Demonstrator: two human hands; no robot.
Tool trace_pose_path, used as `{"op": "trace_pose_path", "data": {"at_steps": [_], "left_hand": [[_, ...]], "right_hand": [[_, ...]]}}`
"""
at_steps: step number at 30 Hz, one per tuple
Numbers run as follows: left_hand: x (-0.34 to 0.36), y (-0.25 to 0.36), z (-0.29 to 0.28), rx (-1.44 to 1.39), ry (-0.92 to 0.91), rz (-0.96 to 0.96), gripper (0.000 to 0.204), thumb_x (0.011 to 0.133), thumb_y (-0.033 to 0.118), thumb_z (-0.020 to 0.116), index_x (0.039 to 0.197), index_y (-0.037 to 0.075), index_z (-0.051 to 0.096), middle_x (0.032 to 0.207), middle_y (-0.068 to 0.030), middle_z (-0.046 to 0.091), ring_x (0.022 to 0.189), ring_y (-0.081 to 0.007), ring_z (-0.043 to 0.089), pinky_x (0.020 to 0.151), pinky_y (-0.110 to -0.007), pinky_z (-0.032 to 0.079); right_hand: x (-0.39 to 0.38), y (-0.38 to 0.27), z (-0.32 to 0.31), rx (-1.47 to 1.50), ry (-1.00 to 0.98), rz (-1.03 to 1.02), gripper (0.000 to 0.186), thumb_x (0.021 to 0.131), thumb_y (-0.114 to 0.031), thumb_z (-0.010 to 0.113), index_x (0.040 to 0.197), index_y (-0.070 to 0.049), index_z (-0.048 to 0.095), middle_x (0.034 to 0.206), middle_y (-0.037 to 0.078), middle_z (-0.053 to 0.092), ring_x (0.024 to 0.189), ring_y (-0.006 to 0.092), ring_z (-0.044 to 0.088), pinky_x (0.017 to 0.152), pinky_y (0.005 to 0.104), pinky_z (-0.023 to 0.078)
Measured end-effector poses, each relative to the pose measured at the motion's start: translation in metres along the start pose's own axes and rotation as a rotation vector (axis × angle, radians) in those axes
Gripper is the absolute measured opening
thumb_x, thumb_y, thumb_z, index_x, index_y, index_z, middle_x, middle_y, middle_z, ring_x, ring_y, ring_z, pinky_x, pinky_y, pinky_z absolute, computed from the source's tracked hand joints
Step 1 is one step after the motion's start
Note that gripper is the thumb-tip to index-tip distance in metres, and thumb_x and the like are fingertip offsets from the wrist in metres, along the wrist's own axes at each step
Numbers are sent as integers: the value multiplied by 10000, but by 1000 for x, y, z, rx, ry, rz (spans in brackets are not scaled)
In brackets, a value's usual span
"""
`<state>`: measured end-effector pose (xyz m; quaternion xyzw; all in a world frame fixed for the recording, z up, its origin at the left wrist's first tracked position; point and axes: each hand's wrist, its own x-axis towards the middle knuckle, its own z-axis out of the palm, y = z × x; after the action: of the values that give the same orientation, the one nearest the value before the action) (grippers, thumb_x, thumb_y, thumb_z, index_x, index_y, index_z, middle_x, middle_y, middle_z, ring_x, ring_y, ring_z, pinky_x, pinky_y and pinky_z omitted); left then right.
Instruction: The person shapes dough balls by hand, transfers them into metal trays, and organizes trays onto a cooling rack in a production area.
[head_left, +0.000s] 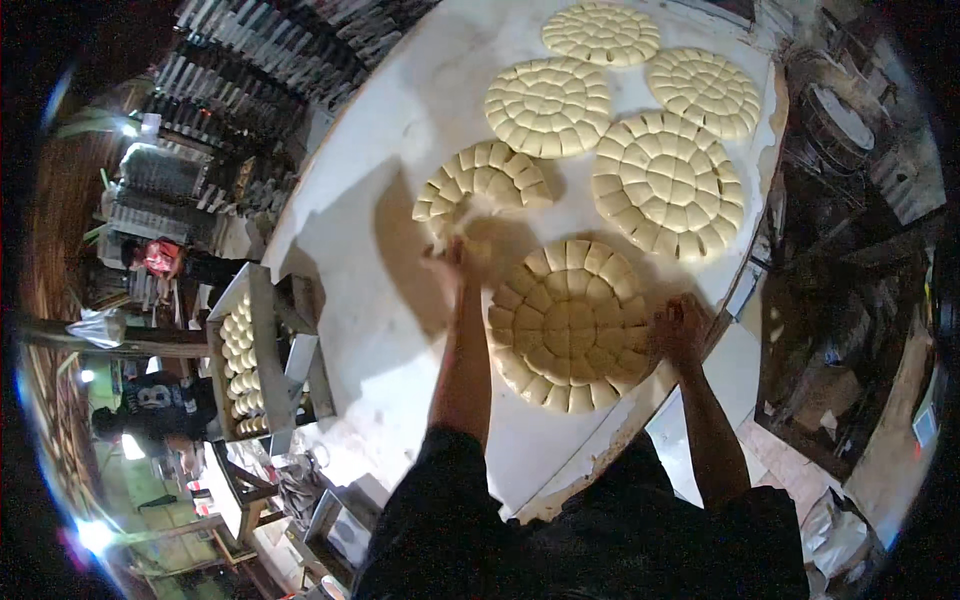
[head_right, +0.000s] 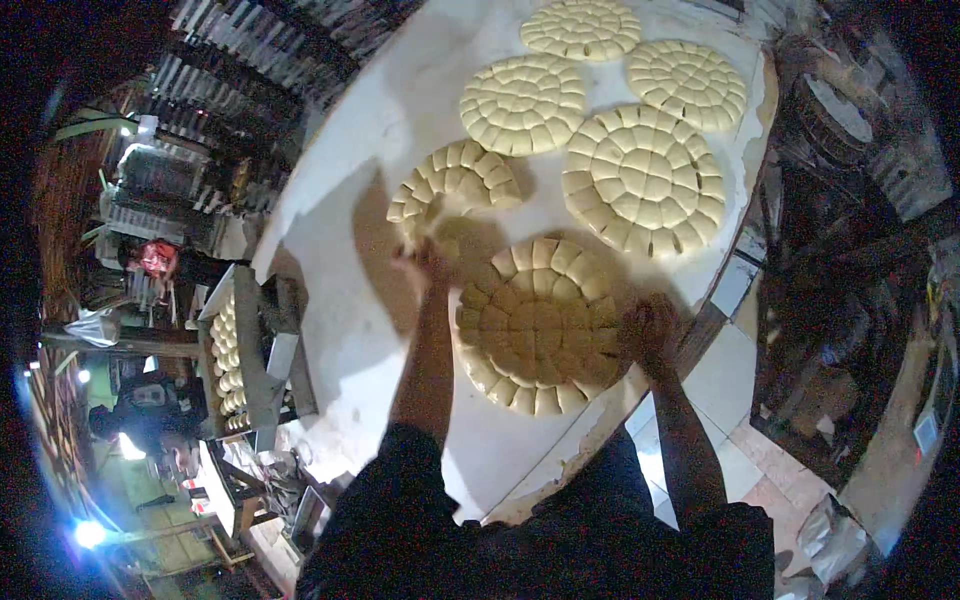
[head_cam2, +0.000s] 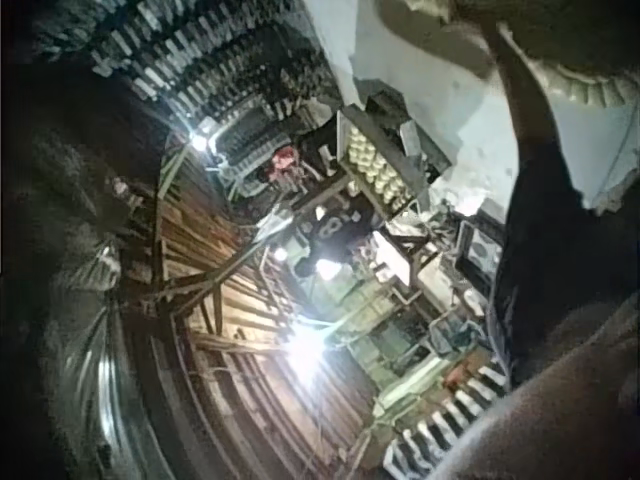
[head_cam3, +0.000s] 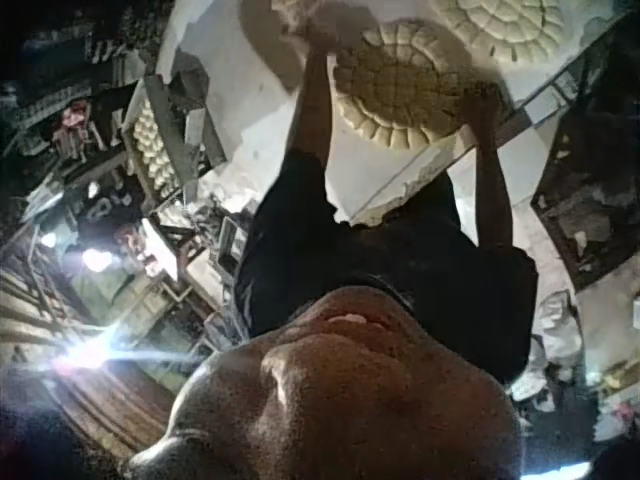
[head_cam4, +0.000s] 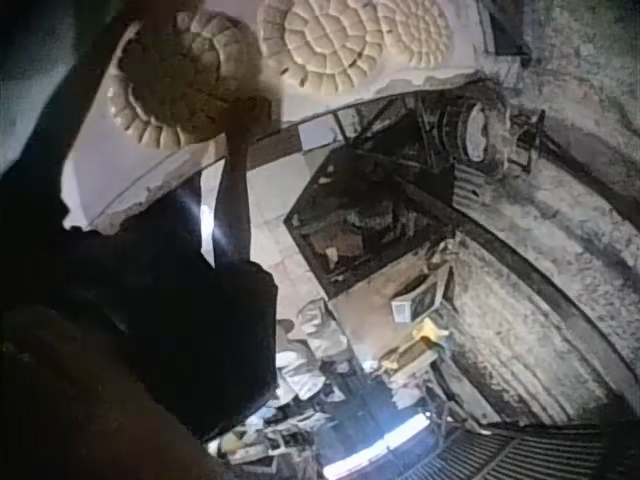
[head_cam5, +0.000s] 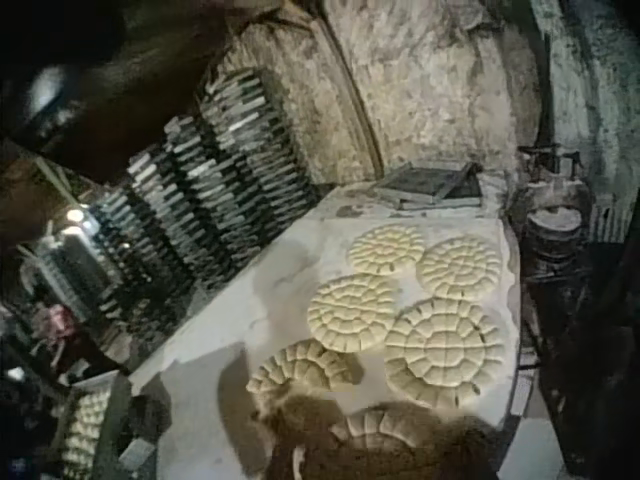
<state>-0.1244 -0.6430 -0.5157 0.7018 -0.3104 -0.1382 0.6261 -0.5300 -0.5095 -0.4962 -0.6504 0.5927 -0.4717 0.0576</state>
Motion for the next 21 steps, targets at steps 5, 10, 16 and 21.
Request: {"op": "trace_pose_path", "data": {"at_steps": [5,10,16,21], "left_hand": [[-102,-27,-182,-270,-200,-182,556,1017,337,592,1425,34,367,1218,-168,579,1023,-252,614,847,-379,563],[-217,18,-283,-876,-228,-531,460,999,302,594,1371,62,467,1194,-105,592,1080,-237,609,925,-415,548],[-315,6,-405,-739,-217,-421,318,972,206,665,1227,73,531,963,-14,625,937,-148,626,833,-324,548],[-360,11,-495,-246,-174,-141,342,967,126,681,1250,41,510,1103,-83,619,1016,-167,631,856,-308,531]], "right_hand": [[5,-26,-8,96,20,237,131,861,-157,703,873,-59,616,720,49,564,632,165,548,624,318,463],[-63,-131,34,671,-176,177,302,977,-344,637,902,-53,627,720,47,587,655,157,567,641,341,488],[-265,-311,41,888,-846,10,426,930,-404,690,1078,-10,628,851,89,679,770,236,667,747,398,549],[-279,-292,33,708,-1359,-69,292,893,-193,769,1099,-28,642,920,53,689,836,116,633,710,282,535]]}}
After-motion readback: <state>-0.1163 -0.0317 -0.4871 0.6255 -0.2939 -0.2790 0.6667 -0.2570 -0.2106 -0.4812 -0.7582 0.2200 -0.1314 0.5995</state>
